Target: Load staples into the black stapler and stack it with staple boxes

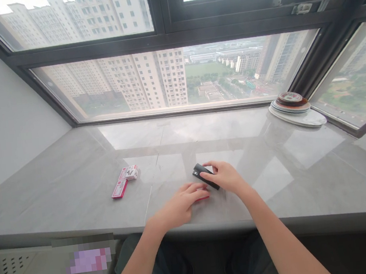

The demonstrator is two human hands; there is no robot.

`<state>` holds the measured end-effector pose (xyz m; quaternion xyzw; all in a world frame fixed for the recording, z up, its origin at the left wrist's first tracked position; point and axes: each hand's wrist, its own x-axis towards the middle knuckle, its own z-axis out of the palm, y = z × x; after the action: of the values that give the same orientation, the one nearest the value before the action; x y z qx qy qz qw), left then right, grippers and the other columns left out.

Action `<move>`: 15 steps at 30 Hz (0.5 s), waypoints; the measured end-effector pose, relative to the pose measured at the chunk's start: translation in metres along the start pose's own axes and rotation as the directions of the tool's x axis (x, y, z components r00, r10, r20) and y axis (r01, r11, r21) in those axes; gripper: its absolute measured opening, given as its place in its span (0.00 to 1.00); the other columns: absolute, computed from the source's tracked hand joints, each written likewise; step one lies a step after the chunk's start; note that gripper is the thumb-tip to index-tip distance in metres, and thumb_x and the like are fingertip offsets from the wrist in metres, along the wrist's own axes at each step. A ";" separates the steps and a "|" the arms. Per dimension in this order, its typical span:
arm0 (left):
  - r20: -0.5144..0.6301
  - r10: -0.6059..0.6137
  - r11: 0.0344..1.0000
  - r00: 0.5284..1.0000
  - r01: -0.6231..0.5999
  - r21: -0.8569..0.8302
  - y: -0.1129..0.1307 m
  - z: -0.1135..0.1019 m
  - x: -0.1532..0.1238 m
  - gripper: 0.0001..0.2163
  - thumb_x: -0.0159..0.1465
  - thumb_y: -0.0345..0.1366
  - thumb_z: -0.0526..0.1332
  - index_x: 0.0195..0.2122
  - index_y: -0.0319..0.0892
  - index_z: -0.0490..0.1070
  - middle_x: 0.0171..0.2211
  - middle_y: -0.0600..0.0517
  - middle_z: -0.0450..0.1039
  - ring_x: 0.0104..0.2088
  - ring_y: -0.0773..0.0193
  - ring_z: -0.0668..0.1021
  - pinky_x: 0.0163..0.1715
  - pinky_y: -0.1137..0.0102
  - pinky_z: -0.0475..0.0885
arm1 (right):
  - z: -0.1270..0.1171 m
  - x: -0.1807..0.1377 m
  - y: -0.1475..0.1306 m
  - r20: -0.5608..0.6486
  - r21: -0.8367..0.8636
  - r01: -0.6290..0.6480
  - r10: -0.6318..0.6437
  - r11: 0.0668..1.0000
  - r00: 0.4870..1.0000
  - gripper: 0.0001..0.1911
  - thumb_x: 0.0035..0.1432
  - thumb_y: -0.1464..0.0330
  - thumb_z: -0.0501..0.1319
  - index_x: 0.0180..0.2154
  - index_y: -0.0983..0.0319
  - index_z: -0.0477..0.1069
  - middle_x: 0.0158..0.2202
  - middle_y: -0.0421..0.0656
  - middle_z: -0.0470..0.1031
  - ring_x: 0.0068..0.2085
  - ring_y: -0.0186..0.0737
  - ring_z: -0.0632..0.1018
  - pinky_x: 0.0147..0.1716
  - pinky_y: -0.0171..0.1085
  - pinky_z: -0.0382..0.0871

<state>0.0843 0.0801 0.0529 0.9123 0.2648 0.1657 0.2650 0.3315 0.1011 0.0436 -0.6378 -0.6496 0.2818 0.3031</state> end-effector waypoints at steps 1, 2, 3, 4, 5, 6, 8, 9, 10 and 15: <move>-0.020 -0.050 0.999 0.999 0.050 0.013 -0.006 -0.004 -0.004 0.34 0.56 0.21 0.54 0.60 0.58 0.71 0.64 0.56 0.68 0.64 0.54 0.69 0.66 0.57 0.64 | 0.002 -0.003 0.003 0.003 0.059 -0.033 0.033 0.998 0.999 0.29 0.58 0.47 0.65 0.52 0.60 0.79 0.23 0.34 0.59 0.26 0.34 0.63 0.27 0.34 0.57; -0.045 -0.110 0.994 0.993 0.111 0.020 -0.013 -0.009 -0.009 0.33 0.57 0.23 0.56 0.62 0.59 0.69 0.64 0.54 0.68 0.64 0.53 0.69 0.66 0.57 0.66 | 0.006 -0.008 0.005 0.017 0.125 -0.065 0.063 0.990 0.998 0.31 0.59 0.46 0.64 0.52 0.61 0.79 0.23 0.34 0.59 0.25 0.34 0.62 0.25 0.34 0.56; -0.069 -0.172 0.985 0.983 0.173 0.020 -0.021 -0.014 -0.015 0.31 0.58 0.26 0.59 0.62 0.59 0.69 0.62 0.53 0.68 0.63 0.52 0.70 0.64 0.57 0.67 | 0.009 -0.013 0.005 0.037 0.192 -0.097 0.091 0.977 0.995 0.31 0.60 0.44 0.62 0.52 0.61 0.79 0.22 0.34 0.59 0.24 0.34 0.61 0.24 0.33 0.55; -0.087 -0.227 0.973 0.970 0.228 0.013 -0.028 -0.019 -0.020 0.30 0.58 0.30 0.62 0.62 0.58 0.68 0.61 0.52 0.69 0.62 0.51 0.70 0.63 0.57 0.68 | 0.013 -0.020 0.005 0.058 0.252 -0.124 0.113 0.960 0.992 0.32 0.61 0.43 0.59 0.52 0.61 0.79 0.22 0.35 0.60 0.24 0.33 0.61 0.23 0.33 0.55; -0.098 -0.269 0.963 0.958 0.270 0.000 -0.033 -0.024 -0.025 0.29 0.58 0.33 0.64 0.62 0.57 0.68 0.59 0.51 0.70 0.61 0.50 0.71 0.62 0.57 0.69 | 0.018 -0.026 0.003 0.077 0.305 -0.145 0.127 0.941 0.989 0.33 0.63 0.42 0.57 0.52 0.61 0.78 0.22 0.35 0.61 0.23 0.33 0.60 0.23 0.33 0.55; -0.105 -0.296 0.955 0.949 0.296 -0.014 -0.037 -0.027 -0.028 0.29 0.58 0.37 0.66 0.62 0.56 0.68 0.58 0.50 0.71 0.60 0.49 0.71 0.60 0.57 0.70 | 0.023 -0.032 0.000 0.095 0.347 -0.157 0.132 0.925 0.987 0.34 0.63 0.42 0.56 0.53 0.61 0.78 0.22 0.36 0.61 0.23 0.34 0.60 0.22 0.33 0.55; -0.121 -0.314 0.949 0.942 0.312 -0.039 -0.040 -0.029 -0.030 0.30 0.58 0.41 0.67 0.63 0.55 0.68 0.57 0.50 0.73 0.60 0.49 0.72 0.60 0.57 0.69 | 0.031 -0.040 -0.007 0.126 0.401 -0.159 0.117 0.902 0.985 0.35 0.64 0.41 0.55 0.57 0.61 0.76 0.22 0.36 0.62 0.22 0.34 0.61 0.22 0.34 0.56; -0.129 -0.314 0.949 0.941 0.311 -0.048 -0.039 -0.028 -0.029 0.31 0.59 0.41 0.67 0.65 0.56 0.66 0.57 0.51 0.73 0.60 0.49 0.71 0.61 0.57 0.68 | 0.035 -0.043 -0.011 0.139 0.416 -0.153 0.103 0.897 0.985 0.35 0.65 0.42 0.55 0.58 0.60 0.75 0.21 0.36 0.62 0.22 0.34 0.61 0.22 0.34 0.57; -0.137 -0.313 0.950 0.940 0.308 -0.055 -0.037 -0.026 -0.027 0.33 0.59 0.41 0.67 0.66 0.57 0.64 0.58 0.52 0.73 0.59 0.49 0.72 0.62 0.57 0.68 | 0.039 -0.044 -0.014 0.147 0.425 -0.147 0.092 0.893 0.985 0.35 0.65 0.42 0.55 0.59 0.60 0.74 0.21 0.36 0.62 0.21 0.34 0.61 0.21 0.34 0.57; -0.147 -0.300 0.953 0.943 0.290 -0.087 -0.029 -0.011 -0.014 0.37 0.58 0.37 0.66 0.69 0.62 0.60 0.58 0.57 0.74 0.58 0.52 0.73 0.64 0.59 0.64 | 0.054 -0.037 -0.019 0.101 0.418 -0.142 0.110 0.897 0.989 0.35 0.66 0.43 0.55 0.63 0.57 0.71 0.21 0.34 0.62 0.19 0.34 0.62 0.17 0.34 0.59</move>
<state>0.0568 0.0975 0.0435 0.8373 0.4130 0.2045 0.2941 0.2785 0.0644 0.0212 -0.5865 -0.5411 0.4586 0.3910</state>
